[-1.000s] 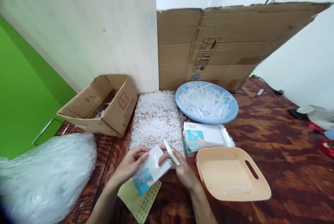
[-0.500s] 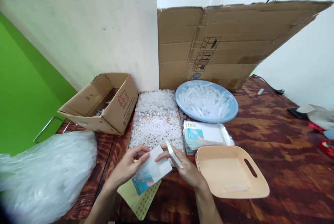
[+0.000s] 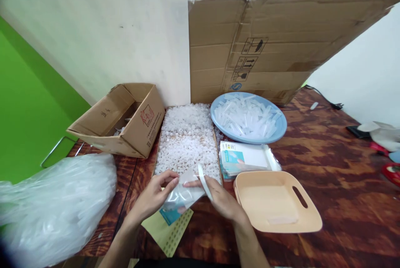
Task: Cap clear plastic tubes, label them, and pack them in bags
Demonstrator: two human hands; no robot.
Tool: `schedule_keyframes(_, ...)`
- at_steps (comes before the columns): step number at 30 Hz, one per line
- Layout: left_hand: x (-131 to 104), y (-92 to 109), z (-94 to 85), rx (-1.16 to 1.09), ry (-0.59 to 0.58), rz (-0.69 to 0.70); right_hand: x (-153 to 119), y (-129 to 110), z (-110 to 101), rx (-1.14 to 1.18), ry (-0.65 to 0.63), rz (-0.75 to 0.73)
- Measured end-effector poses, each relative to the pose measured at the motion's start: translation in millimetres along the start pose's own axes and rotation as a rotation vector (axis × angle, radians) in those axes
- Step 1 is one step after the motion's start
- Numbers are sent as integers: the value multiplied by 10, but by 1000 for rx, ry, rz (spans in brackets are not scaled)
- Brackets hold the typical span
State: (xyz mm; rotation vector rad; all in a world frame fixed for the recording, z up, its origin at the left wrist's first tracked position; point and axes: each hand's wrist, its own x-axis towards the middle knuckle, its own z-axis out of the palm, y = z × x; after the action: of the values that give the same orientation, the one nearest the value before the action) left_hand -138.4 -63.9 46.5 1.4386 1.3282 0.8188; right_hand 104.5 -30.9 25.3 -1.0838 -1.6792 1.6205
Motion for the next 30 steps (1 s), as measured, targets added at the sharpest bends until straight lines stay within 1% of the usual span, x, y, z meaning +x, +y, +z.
schedule_keyframes(3,22,-99,-8,-95,77,-47,28,75,-98,-32,335,-27)
schedule_keyframes(4,25,-131,-10,-132,89,-58,30,96,-136,-31,415,-32)
schedule_keyframes(5,26,-159,-11,-165,91,-67,27,114,-167,-26,458,-37)
schedule_keyframes(7,25,-195,-6,-206,84,-80,9,145,-194,7,461,-54)
schedule_keyframes(9,24,-208,10,-225,69,-84,-12,175,-154,59,399,-98)
schedule_keyframes(12,25,-211,46,-251,54,-86,-21,217,2,194,332,-136)
schedule_keyframes(15,24,-235,81,-293,52,-90,-15,225,166,391,326,-151)
schedule_keyframes(17,21,-263,101,-317,68,-97,-11,202,233,490,312,-182)
schedule_keyframes(19,17,-288,122,-338,91,-109,-3,169,265,507,271,-171)
schedule_keyframes(21,10,-303,144,-374,112,-129,18,144,278,462,227,-116)
schedule_keyframes(22,2,-308,156,-396,118,-143,34,142,281,439,226,-92)
schedule_keyframes(23,-11,-312,167,-419,121,-161,53,147,284,428,239,-76)
schedule_keyframes(25,-52,-329,184,-455,111,-192,91,182,287,444,317,-83)
schedule_keyframes(28,-139,-385,205,-477,-5,-215,133,256,287,474,461,-107)
schedule_keyframes(30,-187,-432,226,-494,-81,-226,143,292,294,451,517,-110)
